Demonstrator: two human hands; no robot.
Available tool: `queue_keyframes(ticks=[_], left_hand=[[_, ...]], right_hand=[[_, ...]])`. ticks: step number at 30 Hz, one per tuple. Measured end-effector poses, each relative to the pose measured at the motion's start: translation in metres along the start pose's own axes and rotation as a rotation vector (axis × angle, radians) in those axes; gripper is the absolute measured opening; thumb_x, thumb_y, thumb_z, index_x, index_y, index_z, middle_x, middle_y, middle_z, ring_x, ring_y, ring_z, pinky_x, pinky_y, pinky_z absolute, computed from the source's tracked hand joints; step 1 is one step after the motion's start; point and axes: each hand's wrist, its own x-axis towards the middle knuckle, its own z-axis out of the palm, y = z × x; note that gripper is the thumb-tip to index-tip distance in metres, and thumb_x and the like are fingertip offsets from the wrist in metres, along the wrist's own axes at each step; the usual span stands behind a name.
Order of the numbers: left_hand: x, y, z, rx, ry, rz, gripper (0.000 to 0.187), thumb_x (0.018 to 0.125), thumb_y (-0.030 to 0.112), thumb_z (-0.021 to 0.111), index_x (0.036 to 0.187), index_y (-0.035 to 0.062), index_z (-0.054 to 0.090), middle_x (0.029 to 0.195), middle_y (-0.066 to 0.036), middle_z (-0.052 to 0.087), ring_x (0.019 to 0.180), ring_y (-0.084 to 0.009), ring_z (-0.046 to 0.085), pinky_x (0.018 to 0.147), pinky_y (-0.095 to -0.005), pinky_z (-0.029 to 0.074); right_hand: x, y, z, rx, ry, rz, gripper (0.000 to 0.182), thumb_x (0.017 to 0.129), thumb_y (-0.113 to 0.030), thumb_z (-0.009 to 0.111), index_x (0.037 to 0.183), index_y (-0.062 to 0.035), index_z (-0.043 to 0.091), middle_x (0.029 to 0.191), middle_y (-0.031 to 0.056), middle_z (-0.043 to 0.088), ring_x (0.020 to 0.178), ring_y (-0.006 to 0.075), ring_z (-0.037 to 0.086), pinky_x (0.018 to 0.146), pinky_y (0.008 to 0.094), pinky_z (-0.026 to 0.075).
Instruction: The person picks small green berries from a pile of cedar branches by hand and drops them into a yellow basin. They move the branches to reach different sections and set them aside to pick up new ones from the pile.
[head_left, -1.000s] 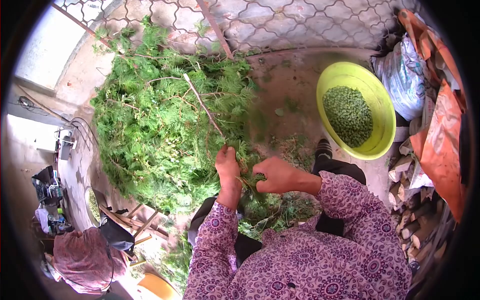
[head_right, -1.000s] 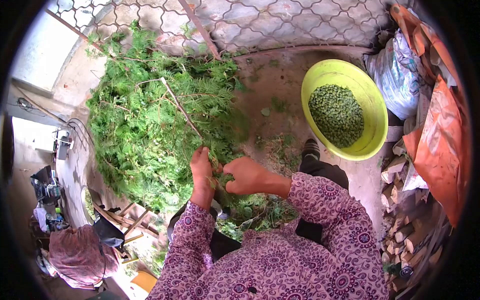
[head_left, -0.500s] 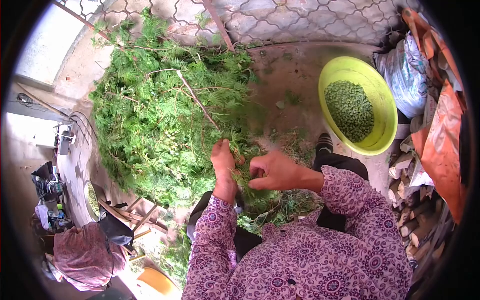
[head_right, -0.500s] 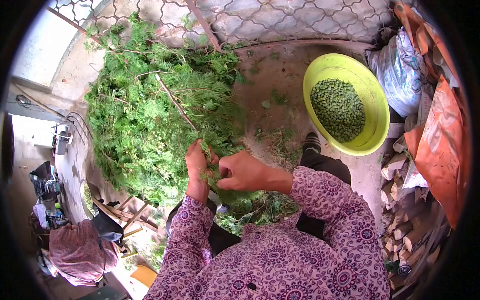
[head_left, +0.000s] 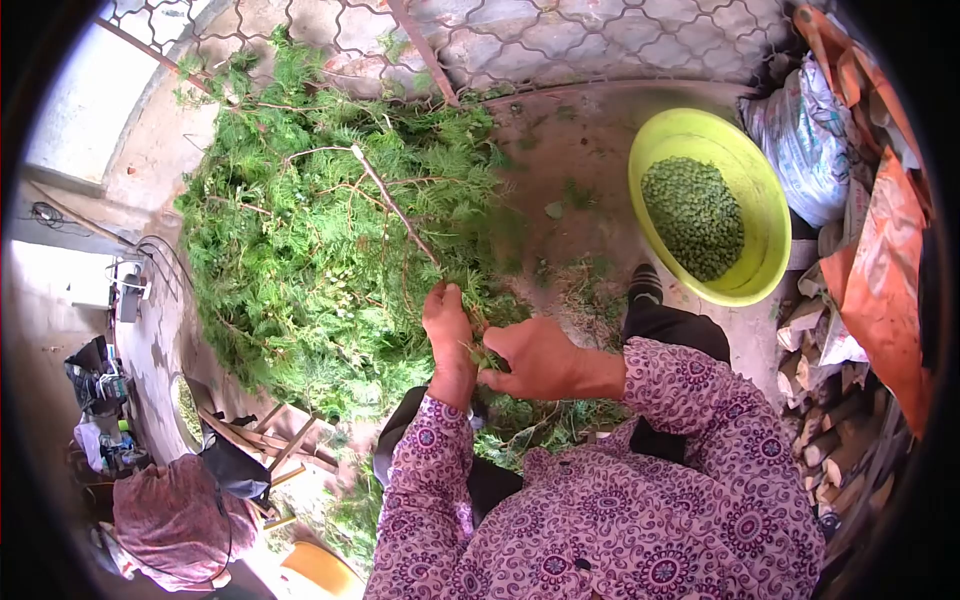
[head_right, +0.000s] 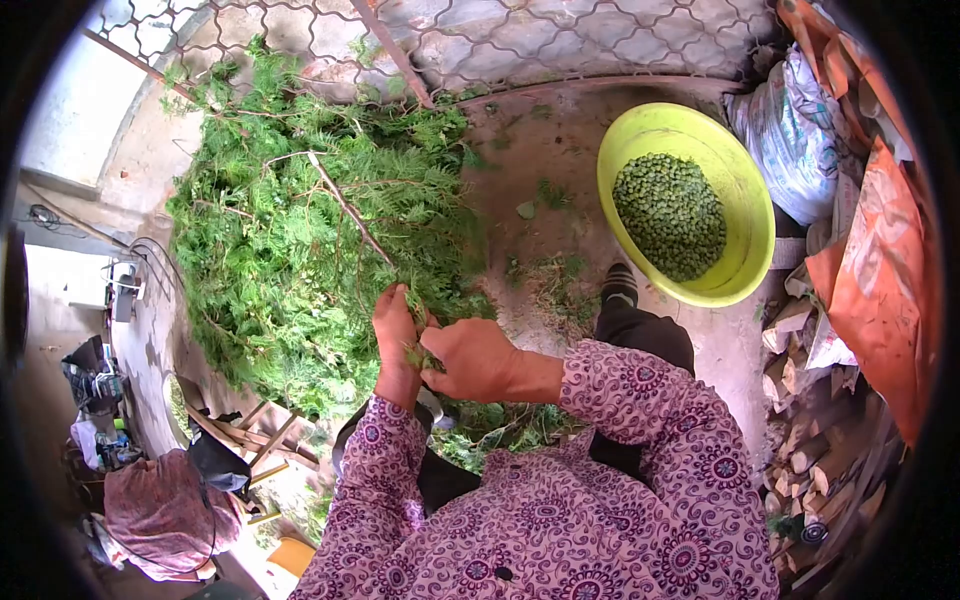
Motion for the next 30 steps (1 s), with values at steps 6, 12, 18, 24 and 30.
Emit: queue_keyframes(ticks=[6, 12, 18, 24, 30], left_hand=[[0.000, 0.003, -0.003, -0.029, -0.014, -0.027, 0.035, 0.086, 0.019, 0.046, 0.114, -0.0037, 0.044, 0.073, -0.007, 0.052, 0.047, -0.0132, 0.046, 0.040, -0.0269, 0.040], [-0.006, 0.008, 0.001, 0.006, -0.055, 0.017, 0.035, 0.087, 0.017, 0.046, 0.115, -0.0027, 0.045, 0.076, -0.009, 0.056, 0.048, -0.0154, 0.049, 0.042, -0.0268, 0.041], [-0.019, 0.019, 0.004, 0.039, -0.076, 0.042, 0.036, 0.086, 0.016, 0.046, 0.116, -0.0039, 0.045, 0.079, -0.009, 0.057, 0.050, -0.0152, 0.051, 0.041, -0.0255, 0.041], [-0.003, 0.032, -0.019, -0.144, -0.090, -0.027, 0.038, 0.088, 0.014, 0.041, 0.120, -0.0040, 0.041, 0.075, -0.008, 0.054, 0.044, -0.0125, 0.040, 0.039, -0.0229, 0.032], [-0.006, 0.058, -0.040, -0.593, -0.359, -0.104, 0.030, 0.088, 0.020, 0.048, 0.112, 0.0034, 0.045, 0.057, 0.002, 0.035, 0.041, -0.0087, 0.029, 0.038, -0.0240, 0.023]], right_hand=[[0.004, 0.002, -0.011, 0.286, -0.059, 0.097, 0.023, 0.064, -0.022, 0.060, 0.069, -0.0003, 0.054, 0.060, 0.0201, 0.055, 0.056, 0.0369, 0.055, 0.052, 0.0417, 0.045], [0.015, 0.009, -0.022, 0.779, -0.500, 0.476, 0.014, 0.066, -0.014, 0.058, 0.070, -0.0002, 0.057, 0.049, 0.0045, 0.048, 0.039, 0.0112, 0.042, 0.038, 0.0273, 0.032], [0.012, 0.007, -0.028, 1.047, -0.635, 0.614, 0.011, 0.070, -0.012, 0.056, 0.069, -0.0009, 0.058, 0.051, -0.0020, 0.047, 0.041, 0.0089, 0.042, 0.039, 0.0234, 0.032], [0.001, 0.005, -0.039, 0.632, -0.289, -0.136, 0.009, 0.068, -0.011, 0.058, 0.070, -0.0020, 0.062, 0.059, 0.0032, 0.058, 0.050, 0.0126, 0.052, 0.046, 0.0261, 0.042], [0.007, 0.055, -0.146, 0.340, 0.637, 0.275, 0.014, 0.071, -0.010, 0.061, 0.081, -0.0004, 0.060, 0.068, 0.0019, 0.058, 0.063, 0.0065, 0.050, 0.058, 0.0222, 0.042]])
